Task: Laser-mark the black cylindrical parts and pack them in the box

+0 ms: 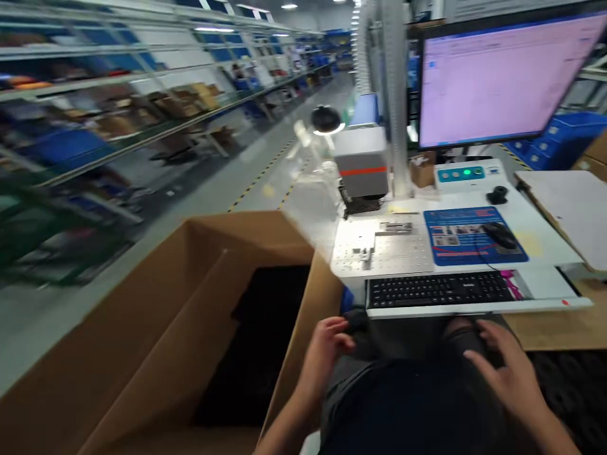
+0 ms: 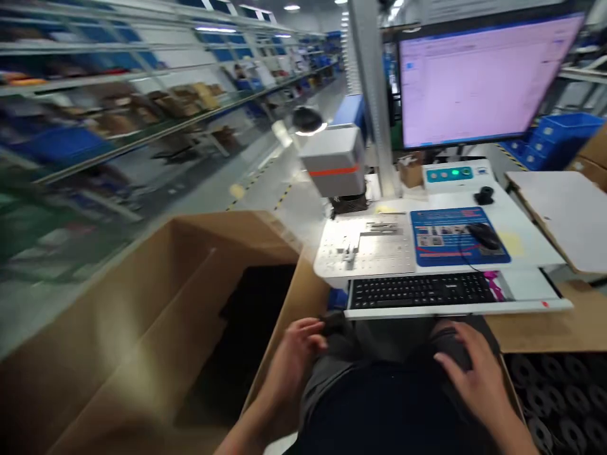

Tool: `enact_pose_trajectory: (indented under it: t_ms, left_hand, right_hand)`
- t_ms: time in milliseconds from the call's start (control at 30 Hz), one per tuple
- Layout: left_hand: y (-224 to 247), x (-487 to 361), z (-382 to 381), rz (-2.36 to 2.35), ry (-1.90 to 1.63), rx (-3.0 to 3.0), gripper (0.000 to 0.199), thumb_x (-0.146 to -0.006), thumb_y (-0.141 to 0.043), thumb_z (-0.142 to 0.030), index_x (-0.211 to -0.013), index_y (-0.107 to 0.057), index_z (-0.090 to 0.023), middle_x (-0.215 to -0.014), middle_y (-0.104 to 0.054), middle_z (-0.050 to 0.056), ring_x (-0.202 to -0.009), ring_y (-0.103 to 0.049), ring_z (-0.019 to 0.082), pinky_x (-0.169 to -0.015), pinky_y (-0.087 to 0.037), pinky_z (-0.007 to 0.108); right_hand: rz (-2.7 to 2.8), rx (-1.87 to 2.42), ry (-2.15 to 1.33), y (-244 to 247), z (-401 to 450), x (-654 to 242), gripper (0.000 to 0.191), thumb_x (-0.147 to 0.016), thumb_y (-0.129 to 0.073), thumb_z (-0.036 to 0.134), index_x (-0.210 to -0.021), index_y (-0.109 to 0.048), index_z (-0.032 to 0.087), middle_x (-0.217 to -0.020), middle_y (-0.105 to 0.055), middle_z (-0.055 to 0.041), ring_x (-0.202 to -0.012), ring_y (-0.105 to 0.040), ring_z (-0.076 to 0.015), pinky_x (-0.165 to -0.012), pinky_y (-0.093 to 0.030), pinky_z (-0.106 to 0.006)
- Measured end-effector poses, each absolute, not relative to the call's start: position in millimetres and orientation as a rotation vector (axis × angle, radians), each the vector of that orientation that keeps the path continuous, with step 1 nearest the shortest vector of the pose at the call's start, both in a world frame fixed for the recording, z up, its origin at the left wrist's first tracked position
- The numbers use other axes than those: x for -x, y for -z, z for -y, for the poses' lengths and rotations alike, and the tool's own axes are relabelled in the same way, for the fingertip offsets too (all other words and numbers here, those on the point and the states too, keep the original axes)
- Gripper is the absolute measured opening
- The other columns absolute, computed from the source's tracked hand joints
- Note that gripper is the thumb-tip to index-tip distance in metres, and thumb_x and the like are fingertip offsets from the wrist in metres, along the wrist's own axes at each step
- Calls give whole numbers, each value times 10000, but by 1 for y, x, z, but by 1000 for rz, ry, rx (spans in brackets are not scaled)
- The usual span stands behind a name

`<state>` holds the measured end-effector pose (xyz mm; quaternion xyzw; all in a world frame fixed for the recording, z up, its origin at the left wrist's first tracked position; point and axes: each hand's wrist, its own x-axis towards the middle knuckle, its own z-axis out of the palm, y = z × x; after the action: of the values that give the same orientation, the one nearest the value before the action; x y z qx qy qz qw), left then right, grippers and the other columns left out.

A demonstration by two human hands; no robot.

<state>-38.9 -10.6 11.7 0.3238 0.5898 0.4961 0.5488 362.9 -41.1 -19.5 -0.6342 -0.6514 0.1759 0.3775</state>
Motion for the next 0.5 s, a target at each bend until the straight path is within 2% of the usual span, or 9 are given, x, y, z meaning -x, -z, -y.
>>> enact_pose_trajectory:
  t_ms: [67, 133, 233, 300, 400, 467, 500]
  left_hand:
    - [2, 8, 17, -1145, -1088, -656, 879, -700, -515, -979, -1054, -551, -175, -968, -673, 137, -590, -639, 239, -559, -517, 378]
    - [14, -10, 26, -903, -1010, -625, 883, -726, -493, -977, -1087, -536, -173, -956, -650, 113, -564, -627, 207, -542, -490, 336]
    - [17, -9, 44, -775, -987, -706, 793, -846, -439, -895, -1175, -525, -179, -1041, -617, 109, -632, -635, 172, -615, -497, 322]
    - [11, 4, 55, -756, -938, -734, 768, -868, -440, -871, -1215, -511, -191, -1072, -611, 111, -654, -642, 171, -640, -504, 331]
    - [0, 39, 61, -796, -817, -847, 681, -859, -676, -720, -1287, -521, -214, -1139, -622, 118, -729, -660, 174, -698, -504, 326]
    - [1, 75, 54, -994, -816, -993, 613, -836, -766, -608, -1264, -587, -208, -1064, -655, 99, -770, -645, 178, -716, -490, 309]
    - [5, 99, 48, -1161, -843, -1056, 572, -839, -741, -615, -1213, -628, -197, -979, -666, 89, -778, -634, 190, -711, -488, 307]
  right_hand:
    - [1877, 1448, -709, 22, 33, -300, 711, -853, -753, 499, -1482, -505, 279, -1484, -555, -130, -1305, -597, -339, -1088, -522, -518]
    - [2021, 1341, -922, 26, 31, -252, 816, -820, -791, 436, -1541, -439, 287, -1574, -470, -121, -1431, -488, -348, -1172, -447, -551]
    - [2081, 1272, -1130, 33, 30, -213, 702, -825, -747, 304, -1484, -508, 263, -1498, -551, -122, -1398, -527, -321, -1183, -434, -548]
    - [2079, 1257, -1219, 35, 29, -201, 597, -823, -714, 257, -1404, -580, 261, -1404, -622, -114, -1323, -591, -305, -1153, -469, -527]
    - [2042, 1275, -1295, 34, 28, -192, 537, -802, -733, 275, -1330, -635, 269, -1317, -672, -99, -1242, -641, -302, -1110, -507, -504]
    - [1976, 1312, -1275, 31, 26, -191, 503, -795, -749, 303, -1289, -658, 273, -1298, -682, -88, -1230, -646, -301, -1108, -508, -492]
    - [1930, 1338, -1246, 30, 23, -192, 492, -790, -759, 316, -1271, -666, 275, -1304, -678, -83, -1240, -639, -300, -1108, -507, -482]
